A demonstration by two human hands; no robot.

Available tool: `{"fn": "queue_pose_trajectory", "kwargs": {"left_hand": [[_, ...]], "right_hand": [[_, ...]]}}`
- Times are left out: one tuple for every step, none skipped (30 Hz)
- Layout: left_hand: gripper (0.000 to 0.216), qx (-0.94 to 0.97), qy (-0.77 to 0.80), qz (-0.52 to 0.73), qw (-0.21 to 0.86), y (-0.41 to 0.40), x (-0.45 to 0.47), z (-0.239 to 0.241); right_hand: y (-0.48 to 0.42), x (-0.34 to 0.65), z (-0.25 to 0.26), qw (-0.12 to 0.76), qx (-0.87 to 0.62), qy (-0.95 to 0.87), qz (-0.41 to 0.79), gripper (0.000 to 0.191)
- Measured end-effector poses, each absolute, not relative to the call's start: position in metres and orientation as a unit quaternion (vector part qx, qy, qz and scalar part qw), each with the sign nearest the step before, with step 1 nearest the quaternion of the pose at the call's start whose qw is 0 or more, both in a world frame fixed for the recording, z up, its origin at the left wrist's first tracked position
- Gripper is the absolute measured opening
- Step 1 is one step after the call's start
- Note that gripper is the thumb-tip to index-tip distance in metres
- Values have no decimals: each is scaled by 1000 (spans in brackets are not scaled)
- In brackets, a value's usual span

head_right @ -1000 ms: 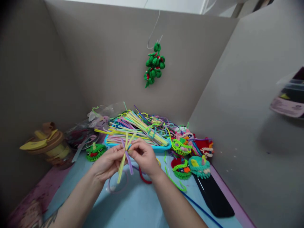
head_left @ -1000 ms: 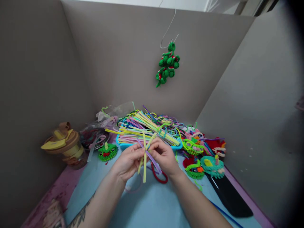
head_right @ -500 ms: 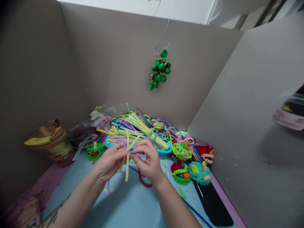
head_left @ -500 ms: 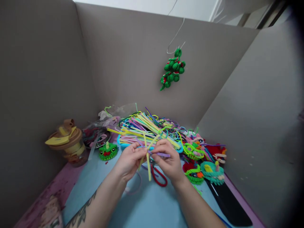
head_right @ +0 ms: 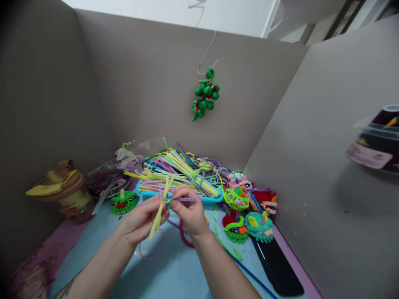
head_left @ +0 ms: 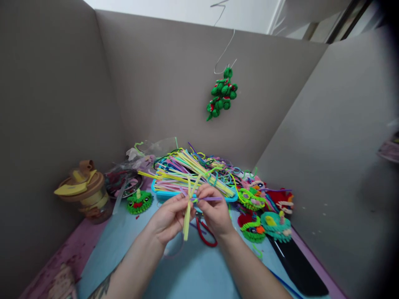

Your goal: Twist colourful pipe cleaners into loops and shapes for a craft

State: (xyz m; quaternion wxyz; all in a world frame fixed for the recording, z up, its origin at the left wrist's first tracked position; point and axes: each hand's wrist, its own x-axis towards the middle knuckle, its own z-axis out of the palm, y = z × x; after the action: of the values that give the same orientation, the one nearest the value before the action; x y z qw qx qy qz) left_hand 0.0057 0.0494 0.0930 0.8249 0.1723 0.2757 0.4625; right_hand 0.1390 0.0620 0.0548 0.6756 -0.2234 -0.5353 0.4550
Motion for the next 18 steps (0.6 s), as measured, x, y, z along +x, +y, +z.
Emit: {"fn": "queue_pose_trajectory", "kwargs": {"left_hand": [[15,175,276,458,826,49,6,92],[16,183,276,453,828,49,7,92],[16,196,275,448,828,49,7,91],[17,212,274,443,827,49,8,91],[18,229,274,439,825,49,8,91],[19,247,275,436,821,48,8,90],[20,263,278,437,814,48,9,90],[22,279,283,440,805,47,9,91],[24,294,289,446,795,46,9,91],[26,307,297,453,783,45,10,92],[28,319,305,461,770,45,10,92],[29,331,314,471,755,44,10,93],[30,342,323,482,739,43,11,94],[31,353,333,494,721,42,11,94],[31,366,343,505,702,42,11,94],[32,378,352,516,684,41,10,94],[32,390,359,524,666,41,10,94],[31,402,364,530,652,41,10,95]], "right_hand": [[61,139,55,673,-222,-540,453,7],[61,139,56,671,-219,-544,454,9],[60,140,56,668,-212,-546,459,9],[60,140,57,665,-203,-546,468,10],[60,141,58,660,-195,-544,479,10],[60,141,59,656,-188,-541,491,10],[59,141,59,650,-183,-537,506,10],[59,142,60,641,-181,-531,524,11],[59,142,61,630,-181,-525,543,12],[58,142,62,617,-181,-520,563,13],[58,143,63,603,-182,-515,582,16],[57,143,64,589,-182,-511,599,19],[57,142,65,580,-182,-505,613,22],[56,142,65,573,-181,-498,625,24],[55,141,66,571,-181,-487,636,26],[55,139,66,571,-183,-474,645,27],[54,137,66,573,-186,-460,653,27],[53,135,65,577,-190,-446,657,27]]}}
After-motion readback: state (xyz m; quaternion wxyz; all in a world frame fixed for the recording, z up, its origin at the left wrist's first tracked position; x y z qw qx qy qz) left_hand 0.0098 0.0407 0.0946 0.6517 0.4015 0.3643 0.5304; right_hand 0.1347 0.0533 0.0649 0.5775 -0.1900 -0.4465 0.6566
